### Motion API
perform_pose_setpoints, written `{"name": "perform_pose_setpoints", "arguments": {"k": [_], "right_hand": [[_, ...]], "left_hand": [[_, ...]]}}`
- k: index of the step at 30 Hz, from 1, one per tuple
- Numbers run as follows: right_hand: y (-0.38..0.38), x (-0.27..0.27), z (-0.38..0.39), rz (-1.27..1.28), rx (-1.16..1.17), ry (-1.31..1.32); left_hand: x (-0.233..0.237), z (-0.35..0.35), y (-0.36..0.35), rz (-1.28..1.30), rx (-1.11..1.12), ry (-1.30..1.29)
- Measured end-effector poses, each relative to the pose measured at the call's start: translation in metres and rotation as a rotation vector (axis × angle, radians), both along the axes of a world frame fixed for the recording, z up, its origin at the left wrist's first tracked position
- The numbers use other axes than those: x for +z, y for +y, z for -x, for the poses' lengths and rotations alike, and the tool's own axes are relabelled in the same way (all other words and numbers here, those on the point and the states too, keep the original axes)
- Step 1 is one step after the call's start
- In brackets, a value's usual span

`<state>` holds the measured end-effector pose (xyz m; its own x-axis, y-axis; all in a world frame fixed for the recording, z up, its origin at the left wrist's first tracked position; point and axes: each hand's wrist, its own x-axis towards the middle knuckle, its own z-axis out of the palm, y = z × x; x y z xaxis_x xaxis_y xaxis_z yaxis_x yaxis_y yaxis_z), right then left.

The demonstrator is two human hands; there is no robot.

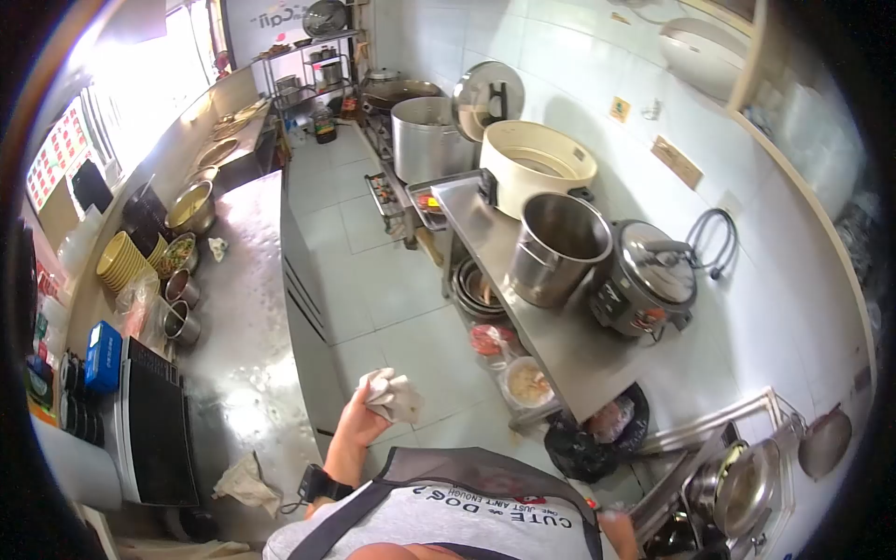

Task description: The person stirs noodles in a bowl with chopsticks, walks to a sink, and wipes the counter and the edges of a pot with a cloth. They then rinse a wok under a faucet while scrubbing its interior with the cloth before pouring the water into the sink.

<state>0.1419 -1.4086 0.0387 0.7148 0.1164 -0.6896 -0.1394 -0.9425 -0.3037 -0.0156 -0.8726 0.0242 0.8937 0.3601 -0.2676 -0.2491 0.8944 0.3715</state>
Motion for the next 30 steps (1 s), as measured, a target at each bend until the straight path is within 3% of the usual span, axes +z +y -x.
{"name": "perform_pose_setpoints", "arguments": {"k": [3, 5, 7, 9, 11, 13, 14, 17, 19, 23, 25, 27, 30], "right_hand": [[0.101, 0.003, -0.062, -0.386, 0.032, 0.024], [0.188, -0.002, -0.100, -0.900, -0.018, 0.126], [0.275, -0.004, -0.139, -1.007, 0.073, 0.126], [0.354, -0.013, -0.180, -0.991, 0.180, 0.167], [0.434, -0.036, -0.214, -1.085, 0.434, -0.109], [0.504, -0.004, -0.215, -1.127, 0.117, 0.291], [0.537, -0.006, -0.222, -1.265, 0.133, 0.369], [0.615, 0.027, -0.228, -1.276, -0.026, 0.752], [0.661, 0.033, -0.225, -1.299, 0.028, 0.840], [0.750, 0.040, -0.197, -1.364, 0.242, 1.133], [0.800, 0.024, -0.185, -1.252, 0.377, 1.318], [0.846, 0.015, -0.185, -1.122, 0.407, 1.333], [0.931, -0.003, -0.204, -1.099, 0.413, 1.118]], "left_hand": [[0.000, -0.025, 0.021, 0.128, -0.013, -0.067], [0.017, -0.051, 0.033, 0.181, -0.088, -0.169], [0.021, -0.075, 0.051, 0.223, -0.055, -0.140], [0.019, -0.093, 0.074, 0.046, -0.010, -0.049], [0.027, -0.103, 0.101, 0.036, 0.058, 0.005], [0.027, -0.107, 0.131, -0.018, 0.111, 0.105], [0.035, -0.107, 0.144, -0.013, 0.143, 0.107], [0.041, -0.109, 0.177, 0.023, 0.283, 0.111], [0.035, -0.117, 0.191, 0.011, 0.371, 0.235], [0.008, -0.147, 0.239, 0.120, 0.414, 0.149], [-0.005, -0.171, 0.277, 0.190, 0.420, -0.048], [-0.019, -0.180, 0.322, 0.029, 0.346, -0.078], [-0.027, -0.192, 0.408, 0.073, 0.360, -0.096]]}}
